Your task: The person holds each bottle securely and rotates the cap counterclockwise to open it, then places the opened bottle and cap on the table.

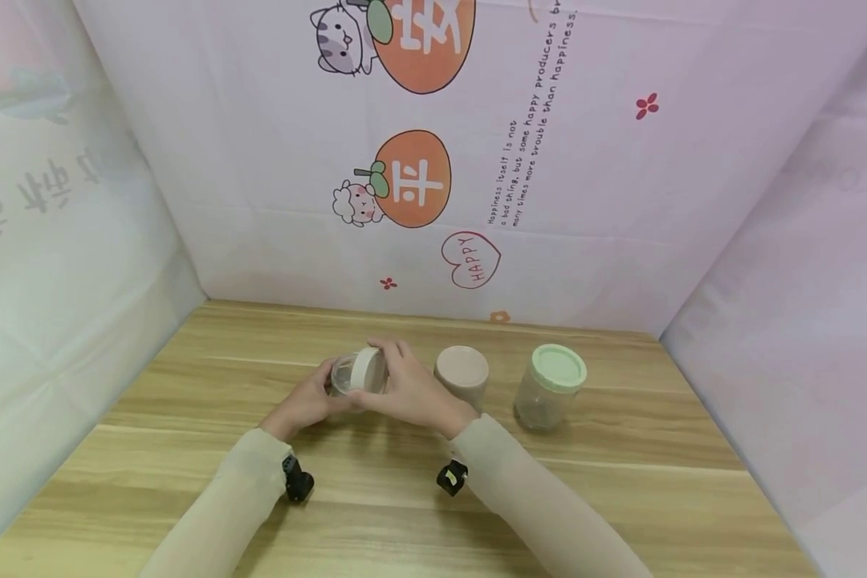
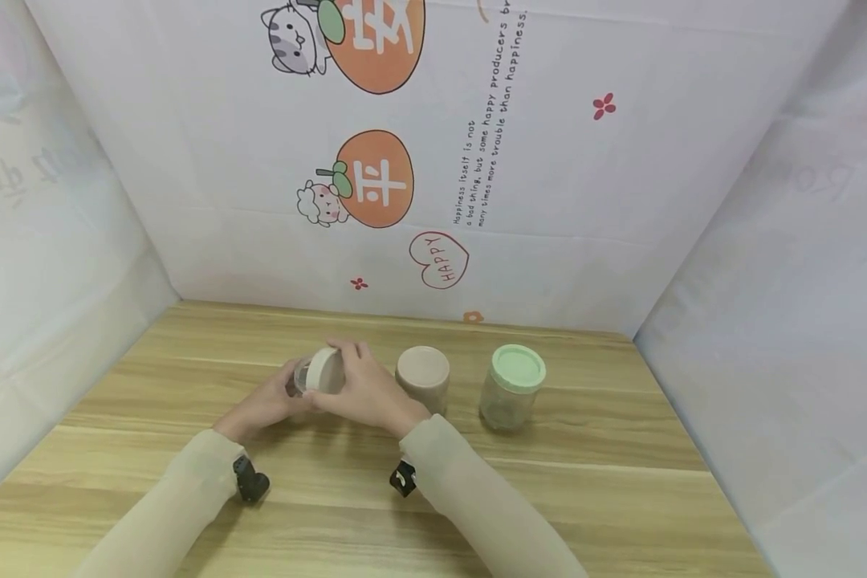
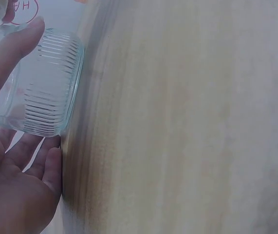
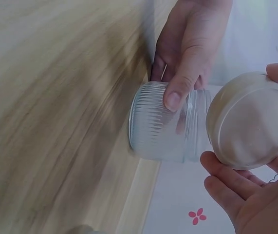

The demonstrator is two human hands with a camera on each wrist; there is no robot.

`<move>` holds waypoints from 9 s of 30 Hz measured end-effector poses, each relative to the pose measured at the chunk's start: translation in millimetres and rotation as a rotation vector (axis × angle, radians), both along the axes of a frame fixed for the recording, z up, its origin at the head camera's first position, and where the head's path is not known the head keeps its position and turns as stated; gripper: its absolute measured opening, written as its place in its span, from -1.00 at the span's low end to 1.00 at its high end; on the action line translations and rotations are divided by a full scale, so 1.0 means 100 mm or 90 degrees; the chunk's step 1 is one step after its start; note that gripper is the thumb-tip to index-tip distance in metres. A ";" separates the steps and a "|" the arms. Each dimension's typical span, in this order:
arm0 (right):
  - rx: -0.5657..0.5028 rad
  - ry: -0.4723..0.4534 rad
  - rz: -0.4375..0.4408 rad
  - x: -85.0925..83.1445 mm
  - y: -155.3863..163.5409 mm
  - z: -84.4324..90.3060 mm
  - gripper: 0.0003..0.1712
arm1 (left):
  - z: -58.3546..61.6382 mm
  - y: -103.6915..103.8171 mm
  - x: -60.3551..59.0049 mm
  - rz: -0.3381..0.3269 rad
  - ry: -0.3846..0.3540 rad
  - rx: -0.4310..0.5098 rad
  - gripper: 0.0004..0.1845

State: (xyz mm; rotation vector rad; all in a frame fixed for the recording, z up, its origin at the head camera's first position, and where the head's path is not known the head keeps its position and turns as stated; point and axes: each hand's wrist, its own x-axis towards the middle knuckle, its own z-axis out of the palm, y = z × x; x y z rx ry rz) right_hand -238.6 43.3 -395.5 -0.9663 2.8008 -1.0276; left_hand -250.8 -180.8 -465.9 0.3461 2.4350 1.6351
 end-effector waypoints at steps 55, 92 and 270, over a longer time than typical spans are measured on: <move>0.122 -0.021 0.184 0.36 0.01 -0.50 -0.03 | 0.01 0.03 0.03 0.020 -0.002 0.013 0.01; 0.107 -0.019 0.118 0.42 0.35 -0.26 -0.14 | 0.07 0.04 0.04 0.007 -0.010 -0.035 0.09; -0.050 -0.012 -0.058 0.04 1.33 -0.08 0.07 | 0.18 1.33 -0.19 -0.172 0.062 0.006 -0.11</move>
